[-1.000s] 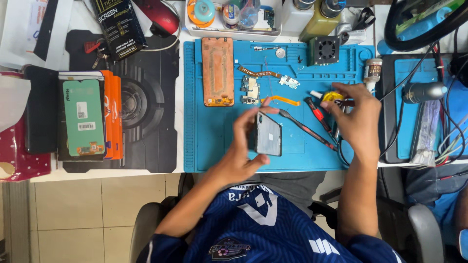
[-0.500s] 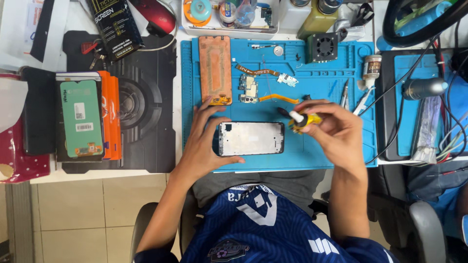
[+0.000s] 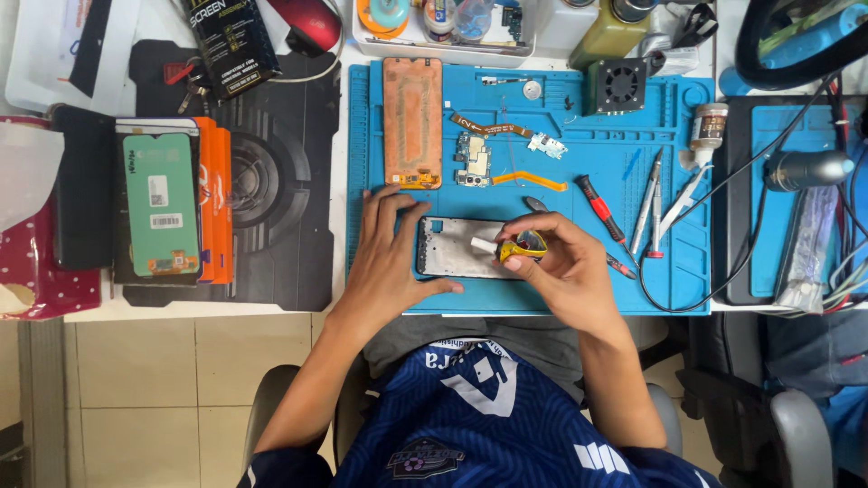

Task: The person cleans the inside of a disassembled smartphone frame with a brush and wipes it with a tissue. They then apply adhesive tape and dispense glue along the frame edges using a syringe.

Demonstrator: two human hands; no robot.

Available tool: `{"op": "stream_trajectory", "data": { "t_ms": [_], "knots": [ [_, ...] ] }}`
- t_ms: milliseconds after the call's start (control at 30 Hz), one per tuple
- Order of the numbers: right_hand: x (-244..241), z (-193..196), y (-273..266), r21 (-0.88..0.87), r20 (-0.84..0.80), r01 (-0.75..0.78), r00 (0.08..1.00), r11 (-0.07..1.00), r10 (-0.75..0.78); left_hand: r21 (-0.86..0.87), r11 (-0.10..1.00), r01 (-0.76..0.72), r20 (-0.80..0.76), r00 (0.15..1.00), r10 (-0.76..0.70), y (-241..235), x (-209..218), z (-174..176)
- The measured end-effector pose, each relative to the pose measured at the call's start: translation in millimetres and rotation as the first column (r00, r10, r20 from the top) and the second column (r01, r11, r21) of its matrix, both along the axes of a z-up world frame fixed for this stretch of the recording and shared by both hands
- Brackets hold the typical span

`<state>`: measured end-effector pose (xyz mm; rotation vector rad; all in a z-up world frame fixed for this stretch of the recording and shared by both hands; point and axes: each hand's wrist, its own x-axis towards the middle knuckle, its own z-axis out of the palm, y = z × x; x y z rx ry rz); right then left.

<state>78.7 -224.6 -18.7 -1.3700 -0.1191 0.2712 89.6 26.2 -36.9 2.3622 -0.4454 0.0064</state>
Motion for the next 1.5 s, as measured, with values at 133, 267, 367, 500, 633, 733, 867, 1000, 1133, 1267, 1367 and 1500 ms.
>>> {"op": "stream_trajectory", "data": {
  "t_ms": [133,267,367,500,633,733,867,1000,1133,1267,1367,1500],
  "knots": [
    [-4.1,-7.2,0.5,0.018,-0.002,-0.033,0.999,0.999,0.033,-0.275,0.949,0.157,0.112,0.985,-0.13,-2.2,-4.8,9.8],
    [-6.6,-11.6,1.6,0.088,-0.101,-0.116,0.987,0.989,0.124,-0.228,0.932,0.281,0.337,0.921,-0.195,-6.8,-6.7,13.8],
    [-6.9,-11.5,3.3,0.102,-0.25,-0.037,0.966,0.994,0.062,-0.223,0.911,0.348,0.414,0.879,-0.235,-9.0,-0.3,14.1],
    [-11.6,-1.8,8.4,0.002,0.029,-0.046,0.999,0.999,0.046,-0.202,0.907,0.37,0.459,0.854,-0.246,-15.7,5.0,10.9],
    [-11.0,20.8,0.6,-0.295,0.438,-0.03,0.884,0.955,0.163,-0.3,0.884,0.36,0.348,0.904,-0.25,-29.1,4.1,8.0],
    [-2.6,37.0,-16.9,-0.509,0.541,-0.027,0.767,0.86,0.344,-0.379,0.895,0.235,-0.158,0.936,-0.313,-41.8,3.9,10.0],
    [-0.7,46.6,-32.1,-0.601,0.495,0.09,0.822,0.794,0.282,-0.502,0.82,0.275,-0.214,0.879,-0.426,-51.6,15.8,18.9],
    [-5.4,41.1,-45.4,-0.226,0.197,0.078,0.98,0.971,-0.033,-0.426,0.759,0.493,0.283,0.869,-0.406,-70.1,27.4,26.8],
    [-6.5,28.9,-65.8,-0.12,-0.161,0.18,0.967,0.976,-0.198,-0.172,0.793,0.584,0.559,0.721,-0.41,-85.1,48.2,26.4],
    [-4.3,27.8,-73.0,-0.11,0.0,0.238,0.971,0.965,-0.24,-0.091,0.78,0.62,0.612,0.653,-0.447,-102.8,64.8,25.8],
    [-4.4,38.8,-75.0,-0.368,0.52,0.371,0.842,0.852,-0.142,-0.106,0.746,0.657,0.494,0.686,-0.534,-121.3,80.5,23.9],
    [5.8,64.7,-92.1,-0.72,0.632,0.38,0.705,0.581,0.322,-0.106,0.619,0.778,0.299,0.618,-0.727,-141.5,113.0,20.4]
  ]
}}
